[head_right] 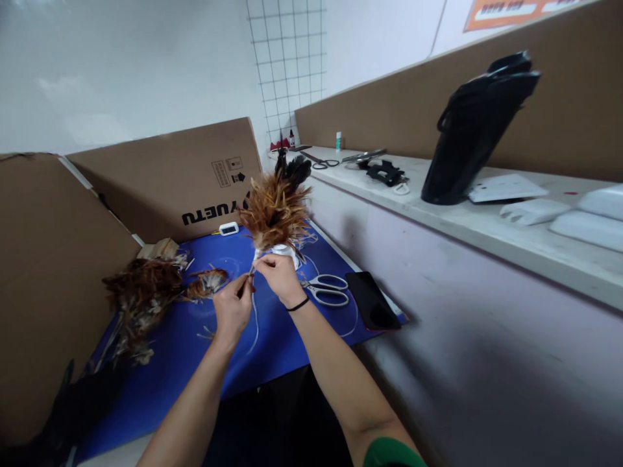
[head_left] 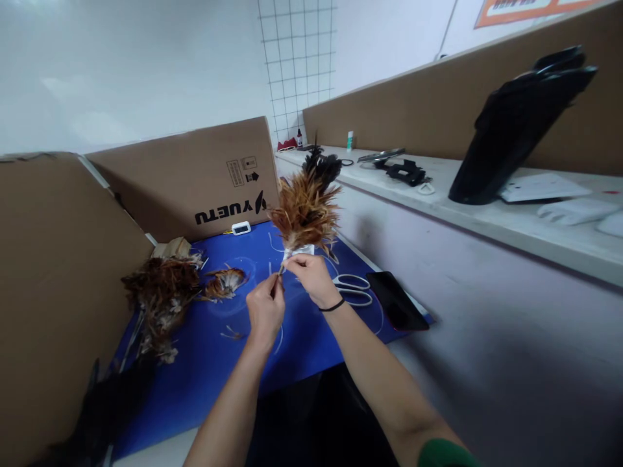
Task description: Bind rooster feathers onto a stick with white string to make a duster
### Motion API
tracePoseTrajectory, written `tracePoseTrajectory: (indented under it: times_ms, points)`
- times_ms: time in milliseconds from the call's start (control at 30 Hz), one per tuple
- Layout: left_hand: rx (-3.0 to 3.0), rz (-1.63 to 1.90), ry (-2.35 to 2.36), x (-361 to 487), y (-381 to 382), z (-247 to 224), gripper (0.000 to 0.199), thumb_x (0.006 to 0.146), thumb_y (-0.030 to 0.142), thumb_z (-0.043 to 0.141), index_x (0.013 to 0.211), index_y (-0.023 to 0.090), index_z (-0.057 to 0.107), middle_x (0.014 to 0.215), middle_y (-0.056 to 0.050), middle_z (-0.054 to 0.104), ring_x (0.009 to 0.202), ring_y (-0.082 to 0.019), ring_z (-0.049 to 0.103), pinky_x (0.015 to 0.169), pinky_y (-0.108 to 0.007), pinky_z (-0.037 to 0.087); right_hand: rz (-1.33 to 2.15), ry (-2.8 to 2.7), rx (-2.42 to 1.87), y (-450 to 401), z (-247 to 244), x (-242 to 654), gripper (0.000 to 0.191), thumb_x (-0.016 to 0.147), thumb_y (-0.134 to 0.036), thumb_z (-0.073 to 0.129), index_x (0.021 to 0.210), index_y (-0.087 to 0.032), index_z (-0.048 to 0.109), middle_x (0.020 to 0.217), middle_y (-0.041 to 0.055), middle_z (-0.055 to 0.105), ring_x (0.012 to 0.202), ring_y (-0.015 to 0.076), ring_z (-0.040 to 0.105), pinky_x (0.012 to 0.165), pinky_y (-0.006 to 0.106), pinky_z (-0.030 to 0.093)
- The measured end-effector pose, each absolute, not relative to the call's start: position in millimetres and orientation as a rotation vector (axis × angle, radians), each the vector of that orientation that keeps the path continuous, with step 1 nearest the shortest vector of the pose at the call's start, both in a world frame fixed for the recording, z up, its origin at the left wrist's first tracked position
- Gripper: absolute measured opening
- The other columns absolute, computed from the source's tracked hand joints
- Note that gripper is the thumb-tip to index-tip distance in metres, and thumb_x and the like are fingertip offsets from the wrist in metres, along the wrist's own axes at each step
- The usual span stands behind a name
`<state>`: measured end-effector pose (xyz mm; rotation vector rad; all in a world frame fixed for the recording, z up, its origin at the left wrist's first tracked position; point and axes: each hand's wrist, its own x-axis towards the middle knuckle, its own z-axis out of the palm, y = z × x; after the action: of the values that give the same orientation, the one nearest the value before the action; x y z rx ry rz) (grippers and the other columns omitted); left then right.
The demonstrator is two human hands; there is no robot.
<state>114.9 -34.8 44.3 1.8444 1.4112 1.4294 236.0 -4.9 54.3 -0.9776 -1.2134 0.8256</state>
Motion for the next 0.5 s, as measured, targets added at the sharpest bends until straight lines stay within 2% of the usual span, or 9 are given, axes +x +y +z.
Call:
tracePoseTrajectory:
  times_ms: [133,233,333,500]
  points:
    - [1.406,1.167,1.093,114,-34,52,0.038,0.078,0.047,0.053,0.086,0.014,0.068,0.057,-0.002,0.058,0.041,-0.007,0.038,0.041,-0.020,0.023,0.917,-1.159,-0.957,-7,56,239,0.017,0.067,-0.031,0.063,0.062,-0.015,0.066,0.058,-0.0008,0.061,0.055,0.0103,0.050,0.055,0.022,0.040]
    - [1.202,1.078,0.955,114,-31,55,0.039,0.071,0.048,0.061,0.085,0.011,0.066,0.054,0.000,0.056,0.036,-0.004,0.032,0.037,-0.018,0.015,0.954,-1.160,-0.945,-7,55,240,0.018,0.068,-0.031,0.063,0.064,-0.015,0.067,0.057,-0.0016,0.059,0.053,0.0095,0.049,0.054,0.022,0.040]
    - [1.241,1.225,1.019,115,-29,50,0.036,0.070,0.045,0.063,0.080,0.011,0.067,0.052,0.000,0.057,0.036,-0.004,0.033,0.037,-0.018,0.020,0.896,-1.198,-0.951,-6,52,239,0.018,0.069,-0.032,0.061,0.066,-0.015,0.068,0.060,-0.0007,0.062,0.057,0.0109,0.052,0.058,0.023,0.042]
    - [1.608,1.379,1.353,116,-30,38,0.029,0.078,0.040,0.055,0.072,0.016,0.070,0.052,-0.001,0.059,0.042,-0.009,0.045,0.046,-0.022,0.034,0.807,-1.266,-0.982,-6,50,236,0.019,0.072,-0.030,0.058,0.065,-0.015,0.067,0.062,0.0010,0.063,0.060,0.0123,0.053,0.059,0.024,0.043]
